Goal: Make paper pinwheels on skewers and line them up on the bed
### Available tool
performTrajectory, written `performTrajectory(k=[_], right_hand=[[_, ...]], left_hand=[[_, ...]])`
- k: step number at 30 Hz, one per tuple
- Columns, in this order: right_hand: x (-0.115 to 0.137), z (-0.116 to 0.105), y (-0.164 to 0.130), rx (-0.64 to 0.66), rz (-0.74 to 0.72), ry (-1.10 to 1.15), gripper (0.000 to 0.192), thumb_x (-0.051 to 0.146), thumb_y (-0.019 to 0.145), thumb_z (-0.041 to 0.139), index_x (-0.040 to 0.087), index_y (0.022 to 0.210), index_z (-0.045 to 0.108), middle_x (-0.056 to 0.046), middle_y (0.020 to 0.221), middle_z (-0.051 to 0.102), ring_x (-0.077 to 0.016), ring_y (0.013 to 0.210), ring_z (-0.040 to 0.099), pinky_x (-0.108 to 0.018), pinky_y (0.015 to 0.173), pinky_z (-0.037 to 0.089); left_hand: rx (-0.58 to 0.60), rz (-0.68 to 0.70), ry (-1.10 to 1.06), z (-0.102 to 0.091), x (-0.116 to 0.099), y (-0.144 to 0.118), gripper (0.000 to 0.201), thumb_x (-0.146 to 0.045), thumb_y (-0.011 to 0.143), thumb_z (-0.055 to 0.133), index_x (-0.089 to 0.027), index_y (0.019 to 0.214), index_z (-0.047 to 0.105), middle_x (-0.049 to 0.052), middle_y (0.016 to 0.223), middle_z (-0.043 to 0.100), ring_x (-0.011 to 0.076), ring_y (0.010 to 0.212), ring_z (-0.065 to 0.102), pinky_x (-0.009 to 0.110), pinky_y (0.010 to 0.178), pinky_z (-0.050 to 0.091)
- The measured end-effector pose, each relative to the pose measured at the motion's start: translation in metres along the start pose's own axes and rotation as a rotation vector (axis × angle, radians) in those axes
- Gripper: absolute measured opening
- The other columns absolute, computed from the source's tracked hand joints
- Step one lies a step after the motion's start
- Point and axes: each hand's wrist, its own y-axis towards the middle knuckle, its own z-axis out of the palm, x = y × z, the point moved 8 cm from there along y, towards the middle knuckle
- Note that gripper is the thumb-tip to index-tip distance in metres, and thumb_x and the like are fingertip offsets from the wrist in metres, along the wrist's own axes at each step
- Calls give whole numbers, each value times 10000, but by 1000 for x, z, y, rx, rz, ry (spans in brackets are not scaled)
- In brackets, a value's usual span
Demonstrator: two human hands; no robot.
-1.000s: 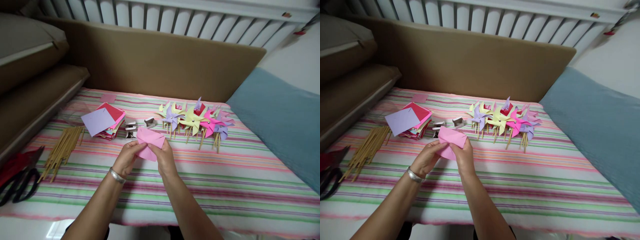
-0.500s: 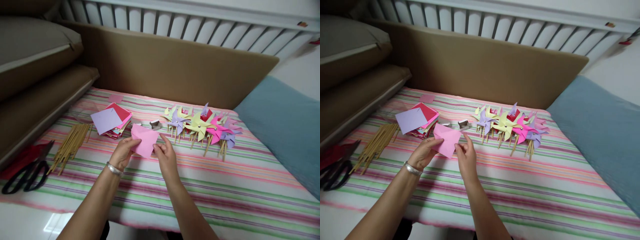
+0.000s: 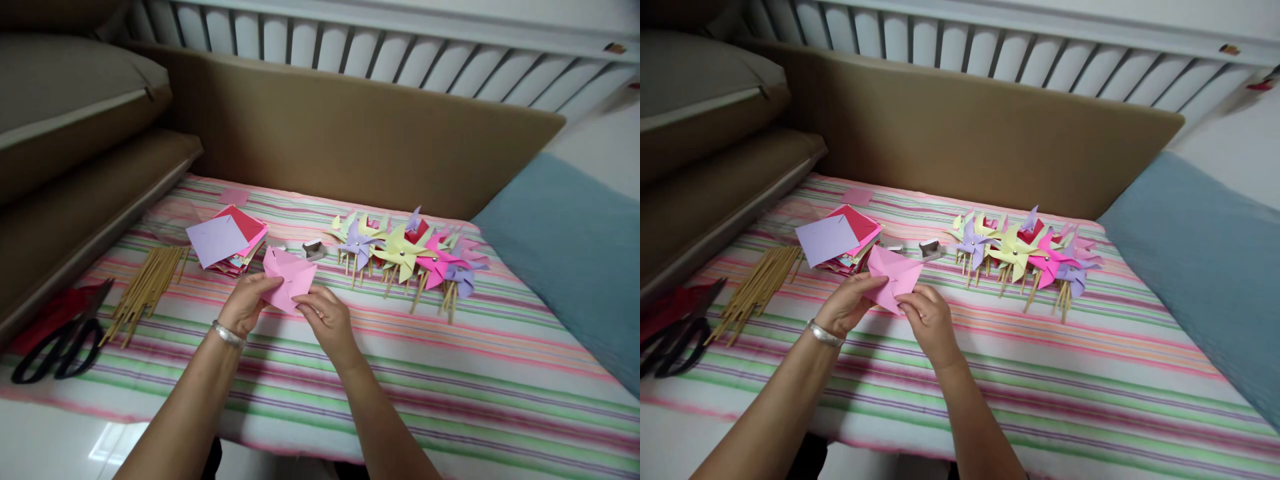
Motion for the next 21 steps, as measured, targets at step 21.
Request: performTrajectory(k=[21], right_hand=[[-39, 0, 0, -156, 502, 409, 155, 307, 635, 711, 182, 656, 623, 48, 519, 524, -88, 483, 461, -206, 473, 379]], left_hand=[[44, -37, 2, 29, 23, -7, 196, -229, 530, 804, -111, 607, 668, 9, 573, 660, 102, 529, 570, 214, 533, 442]])
